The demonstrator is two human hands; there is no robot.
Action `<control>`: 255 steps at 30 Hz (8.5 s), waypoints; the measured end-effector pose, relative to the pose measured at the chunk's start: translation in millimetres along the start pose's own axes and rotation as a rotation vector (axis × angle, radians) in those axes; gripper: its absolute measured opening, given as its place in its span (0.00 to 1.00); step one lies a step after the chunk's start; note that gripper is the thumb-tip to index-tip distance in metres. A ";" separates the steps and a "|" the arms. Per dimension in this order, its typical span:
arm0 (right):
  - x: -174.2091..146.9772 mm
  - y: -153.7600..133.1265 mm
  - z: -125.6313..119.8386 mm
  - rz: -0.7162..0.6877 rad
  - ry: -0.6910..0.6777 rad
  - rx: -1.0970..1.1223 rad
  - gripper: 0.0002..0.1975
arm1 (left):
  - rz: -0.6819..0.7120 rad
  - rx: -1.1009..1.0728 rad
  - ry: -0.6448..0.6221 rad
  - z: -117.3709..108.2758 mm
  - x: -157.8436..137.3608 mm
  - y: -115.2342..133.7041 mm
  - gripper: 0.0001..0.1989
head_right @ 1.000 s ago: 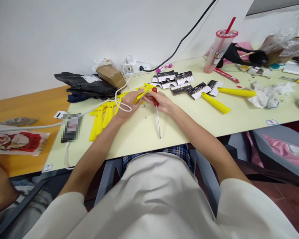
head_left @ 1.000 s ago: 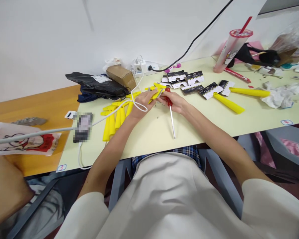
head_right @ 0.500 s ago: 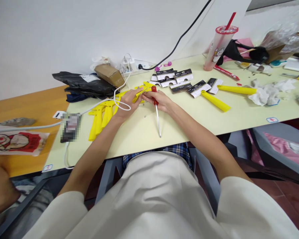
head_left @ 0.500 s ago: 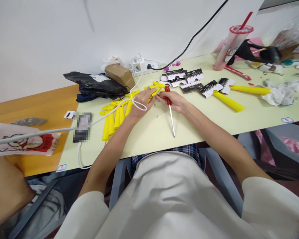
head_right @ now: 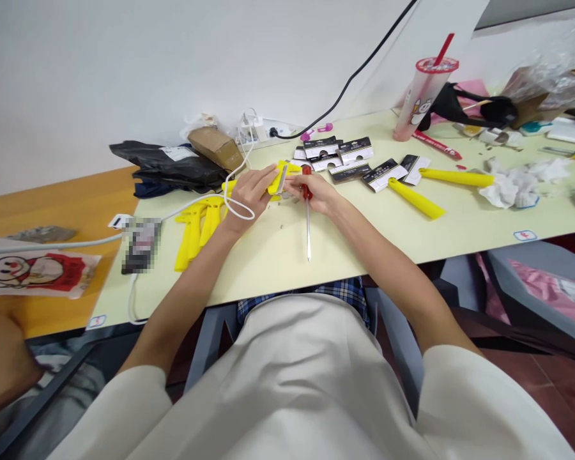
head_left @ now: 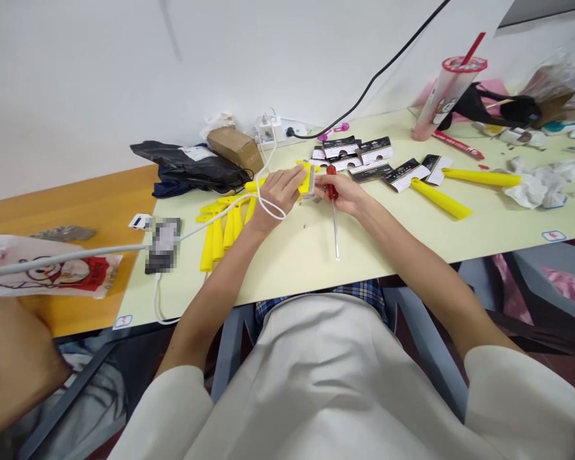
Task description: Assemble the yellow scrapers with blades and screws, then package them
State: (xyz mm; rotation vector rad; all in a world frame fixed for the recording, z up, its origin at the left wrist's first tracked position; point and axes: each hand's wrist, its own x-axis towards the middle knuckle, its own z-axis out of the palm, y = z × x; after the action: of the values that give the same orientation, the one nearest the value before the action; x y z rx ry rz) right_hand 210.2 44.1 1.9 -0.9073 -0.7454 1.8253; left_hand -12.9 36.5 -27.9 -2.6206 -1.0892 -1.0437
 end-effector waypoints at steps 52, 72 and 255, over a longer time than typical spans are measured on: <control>-25.4 -120.8 78.6 -0.137 -0.610 -1.673 0.22 | -1.053 -1.539 0.150 -42.5 -3.5 77.5 0.22; -24.8 -128.0 65.9 -0.156 -0.579 -1.788 0.24 | -1.124 -1.679 0.285 -24.9 -9.4 78.1 0.22; -10.1 -80.6 100.8 -0.208 -0.506 -2.192 0.09 | -1.196 -1.676 0.359 -1.4 -18.6 65.8 0.08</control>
State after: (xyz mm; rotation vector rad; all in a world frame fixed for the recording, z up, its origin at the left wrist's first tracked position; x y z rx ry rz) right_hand 167.0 54.7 123.5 -1.3382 -3.1014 0.2980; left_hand 20.5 -23.1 -29.1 -1.5780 -2.3158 -3.7204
